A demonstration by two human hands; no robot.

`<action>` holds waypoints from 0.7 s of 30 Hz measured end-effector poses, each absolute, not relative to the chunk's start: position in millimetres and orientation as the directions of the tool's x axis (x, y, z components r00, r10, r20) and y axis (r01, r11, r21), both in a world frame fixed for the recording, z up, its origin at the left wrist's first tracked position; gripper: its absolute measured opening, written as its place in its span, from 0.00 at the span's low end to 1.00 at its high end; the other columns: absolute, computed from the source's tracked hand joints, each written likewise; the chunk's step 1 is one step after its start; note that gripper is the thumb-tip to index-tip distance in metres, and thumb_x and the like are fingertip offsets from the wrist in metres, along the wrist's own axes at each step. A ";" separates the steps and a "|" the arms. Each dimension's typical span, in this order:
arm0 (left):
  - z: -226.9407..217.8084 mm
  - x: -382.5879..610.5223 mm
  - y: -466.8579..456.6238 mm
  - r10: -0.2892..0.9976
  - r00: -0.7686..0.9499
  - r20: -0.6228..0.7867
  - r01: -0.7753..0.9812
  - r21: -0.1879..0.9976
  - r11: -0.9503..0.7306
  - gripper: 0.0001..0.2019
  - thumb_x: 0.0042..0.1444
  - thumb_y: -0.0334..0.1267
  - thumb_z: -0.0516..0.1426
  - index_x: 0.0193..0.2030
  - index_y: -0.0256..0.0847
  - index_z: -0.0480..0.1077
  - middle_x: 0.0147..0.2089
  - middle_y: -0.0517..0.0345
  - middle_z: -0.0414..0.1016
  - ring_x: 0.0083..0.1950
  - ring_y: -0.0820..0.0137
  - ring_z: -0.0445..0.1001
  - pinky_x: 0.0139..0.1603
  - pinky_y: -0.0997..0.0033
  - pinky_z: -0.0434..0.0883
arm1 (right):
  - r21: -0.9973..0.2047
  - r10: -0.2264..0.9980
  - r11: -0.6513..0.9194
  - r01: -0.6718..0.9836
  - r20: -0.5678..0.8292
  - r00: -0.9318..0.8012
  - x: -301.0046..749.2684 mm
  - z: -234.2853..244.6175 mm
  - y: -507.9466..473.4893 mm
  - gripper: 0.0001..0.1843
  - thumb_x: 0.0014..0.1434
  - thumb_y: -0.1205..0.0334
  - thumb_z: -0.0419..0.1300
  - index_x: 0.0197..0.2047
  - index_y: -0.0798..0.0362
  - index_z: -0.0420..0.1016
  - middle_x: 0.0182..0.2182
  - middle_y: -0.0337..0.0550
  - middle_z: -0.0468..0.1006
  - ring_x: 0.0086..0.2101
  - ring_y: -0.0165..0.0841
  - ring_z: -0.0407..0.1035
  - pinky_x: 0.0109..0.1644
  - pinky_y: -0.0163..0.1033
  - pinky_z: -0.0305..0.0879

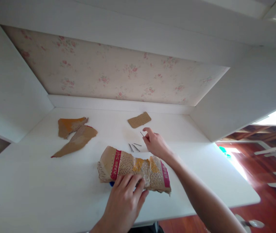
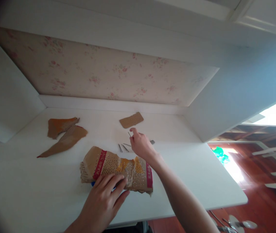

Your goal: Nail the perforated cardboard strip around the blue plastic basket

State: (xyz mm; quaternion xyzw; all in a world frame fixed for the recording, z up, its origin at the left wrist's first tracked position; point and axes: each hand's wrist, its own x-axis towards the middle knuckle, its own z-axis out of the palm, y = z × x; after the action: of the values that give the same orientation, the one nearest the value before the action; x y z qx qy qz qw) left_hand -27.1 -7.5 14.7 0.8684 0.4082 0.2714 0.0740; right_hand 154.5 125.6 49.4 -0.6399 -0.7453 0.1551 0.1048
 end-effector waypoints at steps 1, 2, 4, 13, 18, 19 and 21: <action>16.0 -27.4 -6.2 0.748 0.524 0.407 0.663 0.356 -0.658 0.10 0.61 0.37 0.58 0.49 0.42 0.72 0.45 0.55 0.78 0.44 0.61 0.74 0.45 0.58 0.71 | -0.396 0.988 0.136 0.908 -0.011 -0.153 157.5 55.3 116.0 0.16 0.70 0.64 0.46 0.55 0.52 0.69 0.35 0.42 0.80 0.35 0.32 0.74 0.40 0.35 0.66; 17.1 -27.6 -4.9 0.748 0.529 0.401 0.657 0.364 -0.660 0.10 0.61 0.37 0.58 0.49 0.42 0.72 0.45 0.55 0.77 0.44 0.62 0.74 0.45 0.58 0.71 | -0.432 0.990 0.135 0.892 0.013 -0.144 160.0 59.7 105.3 0.16 0.70 0.63 0.45 0.55 0.51 0.69 0.34 0.40 0.80 0.34 0.31 0.74 0.40 0.34 0.66; 18.7 -27.9 -2.4 0.751 0.532 0.391 0.647 0.384 -0.658 0.09 0.61 0.37 0.58 0.48 0.43 0.72 0.45 0.56 0.77 0.44 0.62 0.74 0.46 0.58 0.71 | -0.651 0.994 0.101 0.753 0.044 -0.095 163.6 63.4 82.8 0.14 0.69 0.59 0.48 0.47 0.50 0.74 0.34 0.40 0.80 0.32 0.29 0.75 0.39 0.33 0.68; 16.9 -25.8 2.2 0.756 0.539 0.371 0.617 0.438 -0.654 0.06 0.62 0.38 0.57 0.44 0.42 0.72 0.41 0.57 0.76 0.42 0.62 0.72 0.44 0.58 0.69 | -0.922 1.000 -0.018 0.386 -0.020 0.000 155.3 39.2 30.4 0.11 0.62 0.54 0.60 0.39 0.52 0.79 0.31 0.42 0.80 0.30 0.32 0.74 0.35 0.35 0.72; 14.7 -25.6 3.1 0.757 0.522 0.393 0.614 0.443 -0.653 0.05 0.62 0.37 0.58 0.43 0.42 0.72 0.40 0.57 0.75 0.41 0.63 0.70 0.42 0.58 0.67 | -0.848 0.992 0.114 0.518 0.122 -0.019 150.0 29.1 31.4 0.08 0.64 0.61 0.59 0.36 0.49 0.80 0.34 0.40 0.82 0.36 0.34 0.75 0.42 0.36 0.70; 14.1 -25.6 2.9 0.760 0.519 0.390 0.617 0.444 -0.649 0.05 0.62 0.37 0.58 0.43 0.42 0.72 0.40 0.57 0.75 0.41 0.63 0.70 0.42 0.58 0.67 | -0.832 0.992 0.113 0.543 0.120 -0.023 149.5 26.9 31.2 0.08 0.64 0.61 0.59 0.36 0.48 0.80 0.33 0.38 0.82 0.35 0.33 0.75 0.42 0.36 0.69; 12.7 -25.3 2.2 0.767 0.517 0.381 0.623 0.446 -0.642 0.05 0.62 0.37 0.58 0.43 0.42 0.72 0.40 0.58 0.75 0.41 0.63 0.70 0.43 0.58 0.67 | -0.808 0.992 0.116 0.577 0.124 -0.026 148.7 23.0 30.2 0.07 0.64 0.62 0.59 0.35 0.47 0.79 0.32 0.36 0.82 0.34 0.33 0.75 0.42 0.36 0.69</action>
State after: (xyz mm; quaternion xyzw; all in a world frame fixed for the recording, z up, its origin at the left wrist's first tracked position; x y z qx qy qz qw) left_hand -25.3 2.2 12.7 0.8616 0.4033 0.2807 0.1275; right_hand 148.7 30.2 23.0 -0.5986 -0.6553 0.2893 0.3585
